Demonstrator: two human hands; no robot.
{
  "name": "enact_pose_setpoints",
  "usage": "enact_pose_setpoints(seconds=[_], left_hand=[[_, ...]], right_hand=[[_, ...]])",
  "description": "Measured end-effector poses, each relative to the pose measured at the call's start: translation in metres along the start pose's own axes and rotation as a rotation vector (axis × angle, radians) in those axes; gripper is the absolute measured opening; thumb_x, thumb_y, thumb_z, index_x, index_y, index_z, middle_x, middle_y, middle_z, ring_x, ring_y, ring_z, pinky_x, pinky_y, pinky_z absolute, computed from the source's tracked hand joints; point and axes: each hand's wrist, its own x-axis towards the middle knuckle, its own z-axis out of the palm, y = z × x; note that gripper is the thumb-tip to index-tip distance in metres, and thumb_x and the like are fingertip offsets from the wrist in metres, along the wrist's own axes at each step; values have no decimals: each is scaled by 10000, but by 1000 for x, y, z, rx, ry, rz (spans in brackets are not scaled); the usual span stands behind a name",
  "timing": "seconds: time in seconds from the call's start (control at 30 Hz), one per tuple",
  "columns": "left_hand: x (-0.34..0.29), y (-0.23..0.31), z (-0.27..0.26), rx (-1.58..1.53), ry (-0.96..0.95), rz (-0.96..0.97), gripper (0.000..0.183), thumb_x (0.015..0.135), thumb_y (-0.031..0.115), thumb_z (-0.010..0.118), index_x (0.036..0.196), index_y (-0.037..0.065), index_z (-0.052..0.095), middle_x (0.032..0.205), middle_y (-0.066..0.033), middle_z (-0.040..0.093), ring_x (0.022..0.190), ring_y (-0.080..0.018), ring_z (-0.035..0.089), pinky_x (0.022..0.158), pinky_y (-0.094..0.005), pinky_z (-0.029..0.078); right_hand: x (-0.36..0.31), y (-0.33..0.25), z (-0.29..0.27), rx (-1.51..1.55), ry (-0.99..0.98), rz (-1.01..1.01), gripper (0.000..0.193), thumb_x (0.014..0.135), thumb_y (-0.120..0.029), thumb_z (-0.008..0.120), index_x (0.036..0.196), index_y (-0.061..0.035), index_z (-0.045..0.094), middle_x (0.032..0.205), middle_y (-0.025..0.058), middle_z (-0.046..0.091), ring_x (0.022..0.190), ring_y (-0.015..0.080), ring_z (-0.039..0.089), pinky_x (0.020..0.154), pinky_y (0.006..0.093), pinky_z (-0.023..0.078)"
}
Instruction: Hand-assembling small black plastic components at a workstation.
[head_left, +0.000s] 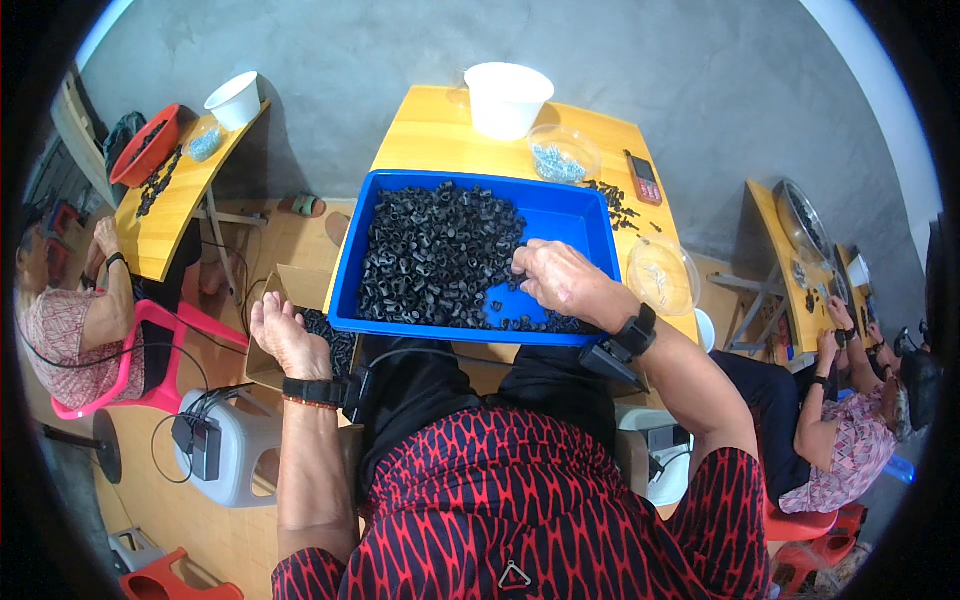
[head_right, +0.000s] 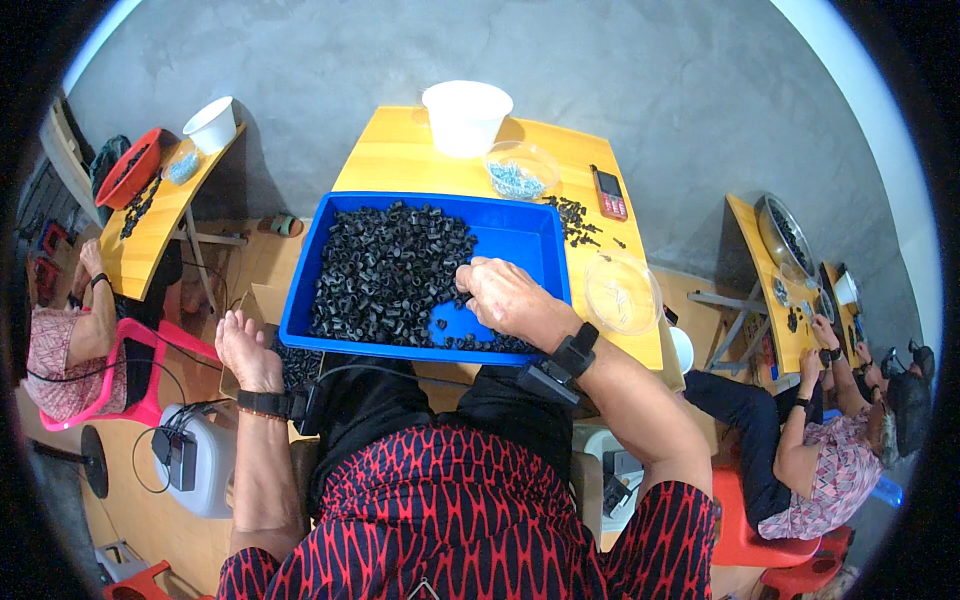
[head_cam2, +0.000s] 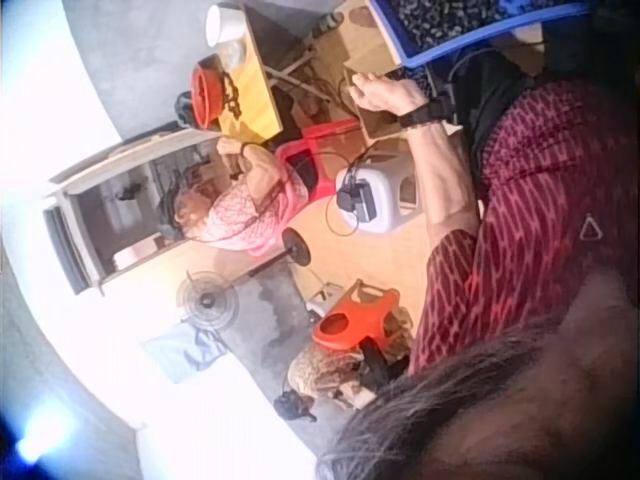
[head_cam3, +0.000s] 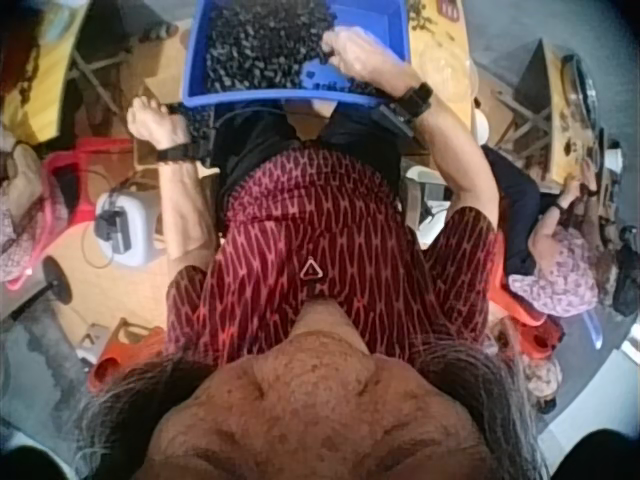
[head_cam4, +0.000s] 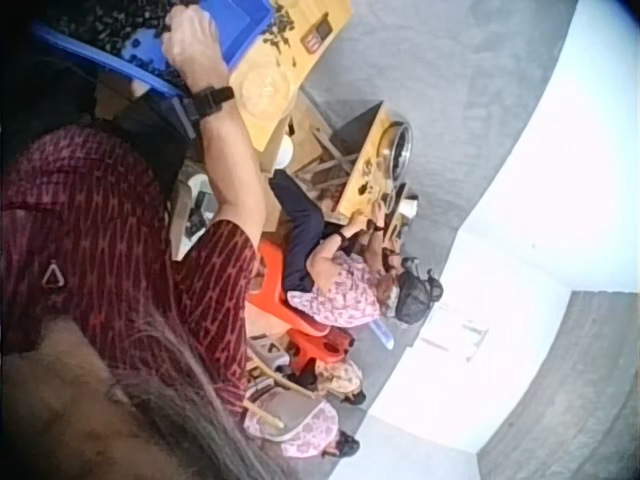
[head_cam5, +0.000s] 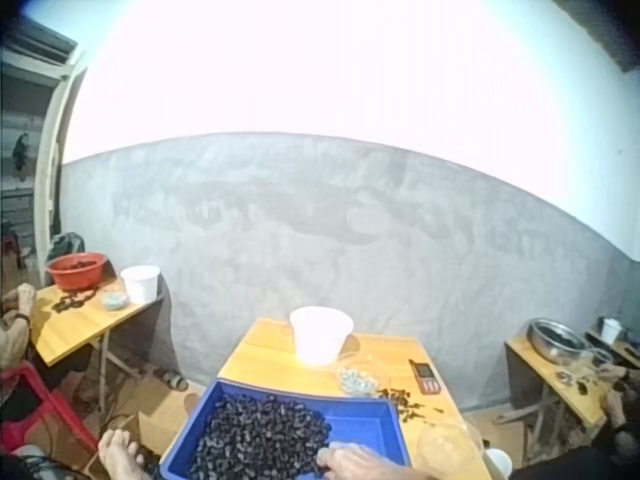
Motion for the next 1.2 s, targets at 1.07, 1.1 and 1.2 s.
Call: enact_pose_setpoints(seconds=[1.07, 1.1, 1.2], left_hand=[[-190, 21, 18, 340, -1253, 347, 178, 860, 10, 733, 982, 26, 604, 938, -6, 616, 774, -55, 537, 706, -201, 452], [-188, 24, 16, 350, -1230, 349, 169, 864, 10, 723, 977, 28, 599, 934, -4, 614, 770, -54, 536, 704, -199, 452], [-193, 20, 21, 348, -1255, 333, 192, 874, -19, 697, 1051, 5, 626, 903, -4, 599, 796, -54, 538, 719, -206, 458]], right_hand=[[-87, -30, -33, 584, 460, 134, 134, 879, -100, 679, 963, -5, 721, 898, 154, 691, 775, 253, 683, 702, 349, 558], [-90, -17, -45, 432, 495, 172, 121, 857, -80, 682, 950, -15, 723, 919, 153, 702, 801, 278, 683, 746, 357, 559], [-124, 54, -69, 20, 490, 323, 135, 846, -82, 619, 898, 2, 711, 808, 195, 680, 720, 358, 666, 675, 399, 528]])
